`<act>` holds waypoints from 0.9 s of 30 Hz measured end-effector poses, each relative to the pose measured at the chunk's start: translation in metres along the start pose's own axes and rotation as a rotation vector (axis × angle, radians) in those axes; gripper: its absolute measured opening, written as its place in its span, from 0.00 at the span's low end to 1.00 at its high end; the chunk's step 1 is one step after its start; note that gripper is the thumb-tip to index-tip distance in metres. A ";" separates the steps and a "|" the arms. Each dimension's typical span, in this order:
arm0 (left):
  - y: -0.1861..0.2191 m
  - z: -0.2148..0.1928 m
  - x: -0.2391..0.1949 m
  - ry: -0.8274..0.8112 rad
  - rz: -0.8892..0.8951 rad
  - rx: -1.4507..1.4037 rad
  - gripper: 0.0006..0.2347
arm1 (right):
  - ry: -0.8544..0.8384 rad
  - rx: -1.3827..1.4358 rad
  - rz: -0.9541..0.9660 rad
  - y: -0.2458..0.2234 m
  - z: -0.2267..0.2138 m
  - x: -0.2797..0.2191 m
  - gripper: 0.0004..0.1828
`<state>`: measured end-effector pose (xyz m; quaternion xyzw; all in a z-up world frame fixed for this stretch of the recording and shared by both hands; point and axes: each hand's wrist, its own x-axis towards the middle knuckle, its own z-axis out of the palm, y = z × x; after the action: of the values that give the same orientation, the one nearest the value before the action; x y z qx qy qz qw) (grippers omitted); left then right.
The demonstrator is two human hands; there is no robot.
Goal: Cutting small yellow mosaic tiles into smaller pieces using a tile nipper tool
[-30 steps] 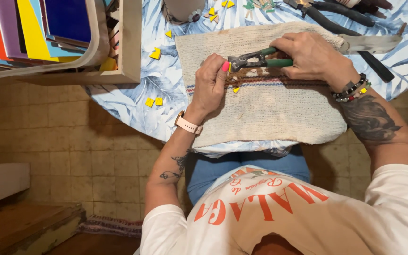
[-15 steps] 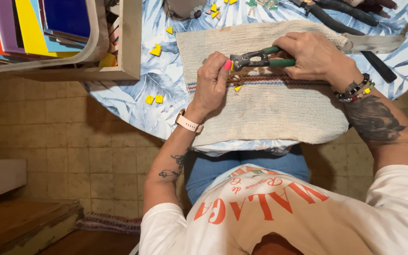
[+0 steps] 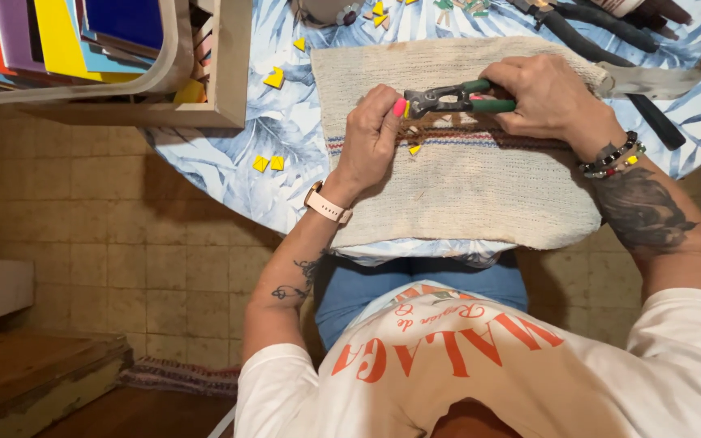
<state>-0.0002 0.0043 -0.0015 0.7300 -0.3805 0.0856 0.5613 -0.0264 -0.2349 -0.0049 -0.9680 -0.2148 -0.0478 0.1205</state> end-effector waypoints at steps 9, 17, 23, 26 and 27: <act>0.001 0.002 0.003 -0.003 0.022 0.015 0.11 | -0.038 -0.005 -0.008 0.004 -0.004 -0.002 0.23; -0.003 0.002 0.003 -0.021 -0.020 -0.015 0.11 | -0.058 0.022 -0.035 0.007 -0.002 -0.001 0.20; -0.004 0.003 0.002 -0.017 -0.029 -0.034 0.11 | -0.142 0.034 0.052 0.002 -0.004 0.000 0.15; 0.002 -0.001 0.005 -0.001 0.010 -0.043 0.09 | -0.052 -0.041 -0.050 0.010 0.004 -0.001 0.29; 0.006 -0.003 0.005 0.020 -0.003 -0.028 0.09 | -0.060 -0.035 -0.077 0.005 0.000 -0.004 0.29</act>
<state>0.0002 0.0040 0.0073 0.7217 -0.3746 0.0867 0.5756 -0.0276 -0.2412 -0.0069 -0.9620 -0.2547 -0.0270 0.0950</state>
